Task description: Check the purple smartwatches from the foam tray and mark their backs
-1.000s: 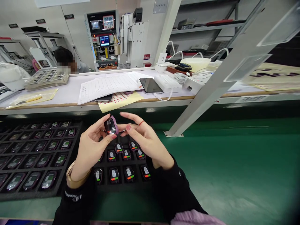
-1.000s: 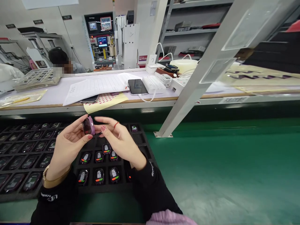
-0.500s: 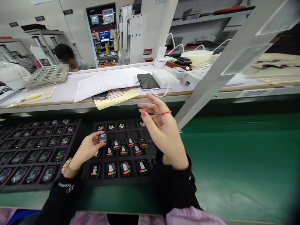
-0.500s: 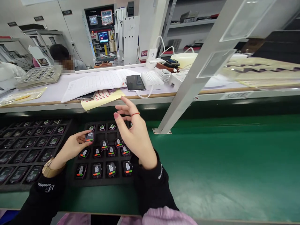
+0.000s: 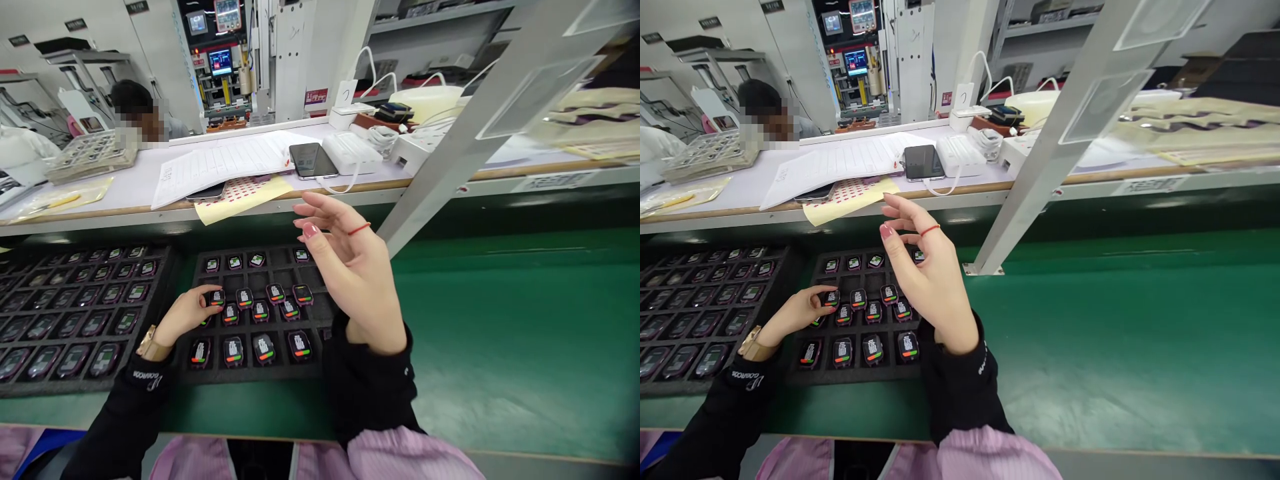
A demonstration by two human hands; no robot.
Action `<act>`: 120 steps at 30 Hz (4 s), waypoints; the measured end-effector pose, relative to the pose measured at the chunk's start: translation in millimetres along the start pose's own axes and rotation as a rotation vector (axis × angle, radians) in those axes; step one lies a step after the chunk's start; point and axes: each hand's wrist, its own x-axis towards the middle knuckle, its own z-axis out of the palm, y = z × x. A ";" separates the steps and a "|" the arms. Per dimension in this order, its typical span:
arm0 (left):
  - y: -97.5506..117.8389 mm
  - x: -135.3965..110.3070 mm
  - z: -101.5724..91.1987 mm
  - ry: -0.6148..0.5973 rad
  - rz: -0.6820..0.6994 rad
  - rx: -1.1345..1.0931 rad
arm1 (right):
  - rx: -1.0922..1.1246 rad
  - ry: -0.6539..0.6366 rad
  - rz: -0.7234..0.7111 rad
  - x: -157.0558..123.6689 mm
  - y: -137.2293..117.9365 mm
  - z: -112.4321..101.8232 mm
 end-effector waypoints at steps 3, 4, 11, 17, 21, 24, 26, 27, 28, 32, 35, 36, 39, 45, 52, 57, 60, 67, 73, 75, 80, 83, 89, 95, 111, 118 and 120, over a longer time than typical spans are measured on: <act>6.0 -4.9 -3.2 0.060 0.038 0.066 | -0.004 -0.008 0.003 -0.2 -0.3 -0.9; 10.7 -7.0 -3.4 0.090 0.055 0.083 | -0.003 -0.010 0.003 -0.3 -0.3 -1.2; 55.9 -10.5 15.6 0.127 0.255 0.248 | 0.010 -0.031 0.002 0.4 0.6 -3.0; 49.8 8.7 39.5 0.061 0.293 0.264 | 0.007 -0.047 0.017 0.9 -0.2 -6.2; 43.3 16.0 39.0 0.013 0.326 0.250 | 0.004 -0.036 0.023 1.3 -1.1 -7.5; 42.3 17.7 36.7 0.001 0.319 0.238 | 0.009 -0.038 0.025 1.3 -2.2 -8.1; 42.4 17.3 36.0 0.005 0.308 0.238 | 0.017 -0.043 0.022 1.1 -3.3 -8.5; 43.0 16.6 35.7 0.008 0.305 0.240 | 0.018 -0.044 0.021 0.9 -3.9 -8.7; 44.3 15.7 35.4 0.012 0.304 0.245 | 0.015 -0.046 0.022 0.8 -4.5 -8.9; 62.3 9.1 33.6 0.066 0.307 0.267 | -0.009 -0.054 0.021 0.4 -6.4 -10.1; 91.5 3.7 35.0 0.106 0.369 0.253 | -0.006 -0.061 -0.001 0.3 -6.9 -11.1; 102.8 2.9 37.3 0.101 0.417 0.242 | -0.001 -0.062 -0.008 0.4 -6.7 -11.4; 133.1 6.7 52.6 0.029 0.534 0.234 | 0.008 -0.061 -0.024 1.1 -5.2 -12.5; 152.2 33.0 99.7 0.030 0.575 0.234 | -0.015 -0.063 -0.075 1.5 -4.4 -16.0; 137.3 36.8 87.0 0.178 0.649 0.101 | -0.022 -0.047 -0.063 5.0 -4.5 -17.5; 145.0 2.7 28.7 0.619 0.744 -0.110 | -0.032 -0.050 0.029 8.4 5.0 -15.9; 155.3 -16.0 -0.9 0.778 0.812 -0.097 | 0.056 -0.184 0.189 10.0 14.3 -8.6; 161.9 -28.9 -27.8 0.917 0.819 0.017 | 0.606 -0.389 0.342 10.5 22.7 21.9; 158.2 -37.9 -28.7 0.869 0.839 0.004 | 0.818 -0.354 0.386 10.5 25.9 31.7; 157.7 -40.2 -27.6 0.857 0.827 -0.023 | 0.886 -0.348 0.438 11.0 27.7 33.9; 154.7 -42.7 -25.8 0.855 0.819 -0.072 | 1.013 -0.360 0.519 10.9 30.5 40.1; 150.4 -43.3 -23.2 0.833 0.779 -0.112 | 1.012 -0.346 0.541 9.6 32.6 43.4; 136.6 -47.5 -10.3 0.814 0.597 -0.241 | 0.957 -0.364 0.575 5.7 36.1 55.1; 119.0 -44.9 -15.9 0.647 0.428 -0.623 | 0.616 -0.409 0.520 4.9 25.3 61.6; 136.6 56.9 -35.4 0.204 0.055 -1.473 | -0.939 -0.502 -0.469 111.4 59.4 72.9; 133.6 74.2 -28.2 0.372 0.100 -1.413 | -1.198 -0.831 -0.498 129.6 37.2 74.8; 130.5 77.6 -26.1 0.421 0.106 -1.375 | -1.239 -0.896 -0.531 133.7 30.4 76.1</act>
